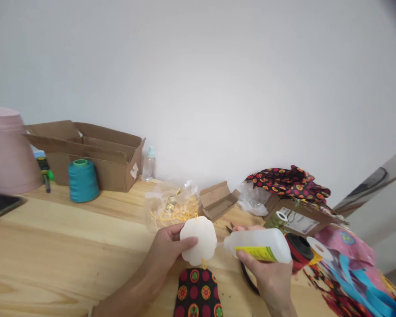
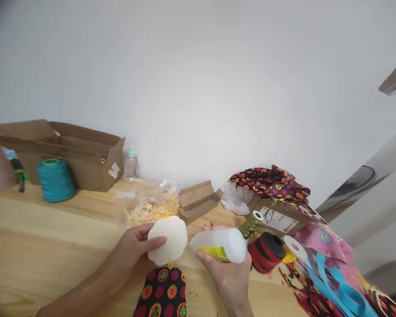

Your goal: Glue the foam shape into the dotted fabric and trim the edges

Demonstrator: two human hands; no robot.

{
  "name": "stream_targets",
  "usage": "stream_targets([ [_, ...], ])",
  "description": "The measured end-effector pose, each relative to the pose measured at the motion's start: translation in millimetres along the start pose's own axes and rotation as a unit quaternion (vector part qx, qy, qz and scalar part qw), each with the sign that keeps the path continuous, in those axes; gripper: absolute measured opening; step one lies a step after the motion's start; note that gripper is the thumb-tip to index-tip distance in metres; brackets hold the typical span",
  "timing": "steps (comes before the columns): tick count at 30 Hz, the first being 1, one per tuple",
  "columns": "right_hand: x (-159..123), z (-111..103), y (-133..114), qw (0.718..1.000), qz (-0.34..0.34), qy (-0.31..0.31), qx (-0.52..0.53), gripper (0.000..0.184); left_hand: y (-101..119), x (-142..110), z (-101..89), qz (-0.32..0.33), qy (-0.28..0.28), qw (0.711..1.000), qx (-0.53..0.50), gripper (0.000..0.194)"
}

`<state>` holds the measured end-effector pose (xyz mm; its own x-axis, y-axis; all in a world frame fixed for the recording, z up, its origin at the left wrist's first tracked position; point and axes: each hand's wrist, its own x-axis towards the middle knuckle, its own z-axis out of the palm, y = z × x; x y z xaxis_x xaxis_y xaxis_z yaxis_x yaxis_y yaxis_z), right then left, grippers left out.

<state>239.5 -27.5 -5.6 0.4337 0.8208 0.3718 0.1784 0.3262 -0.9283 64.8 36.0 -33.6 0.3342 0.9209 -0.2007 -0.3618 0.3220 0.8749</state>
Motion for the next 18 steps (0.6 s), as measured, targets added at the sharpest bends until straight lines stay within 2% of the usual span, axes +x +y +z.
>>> stream_targets([
  [8,2.1,0.3,2.1,0.999,-0.009,0.027,0.027,0.027,0.1,0.3,0.6,-0.016,-0.029,0.999,0.013,0.039],
  [12,1.9,-1.1,1.5,0.999,-0.008,0.002,0.032,0.034,0.2,1.1,0.5,-0.015,-0.027,0.999,0.016,0.039],
  [18,3.2,-3.1,0.0,1.0,-0.027,0.0,0.008,0.03,-1.8,1.0,0.4,-0.016,-0.041,0.999,0.018,0.042],
])
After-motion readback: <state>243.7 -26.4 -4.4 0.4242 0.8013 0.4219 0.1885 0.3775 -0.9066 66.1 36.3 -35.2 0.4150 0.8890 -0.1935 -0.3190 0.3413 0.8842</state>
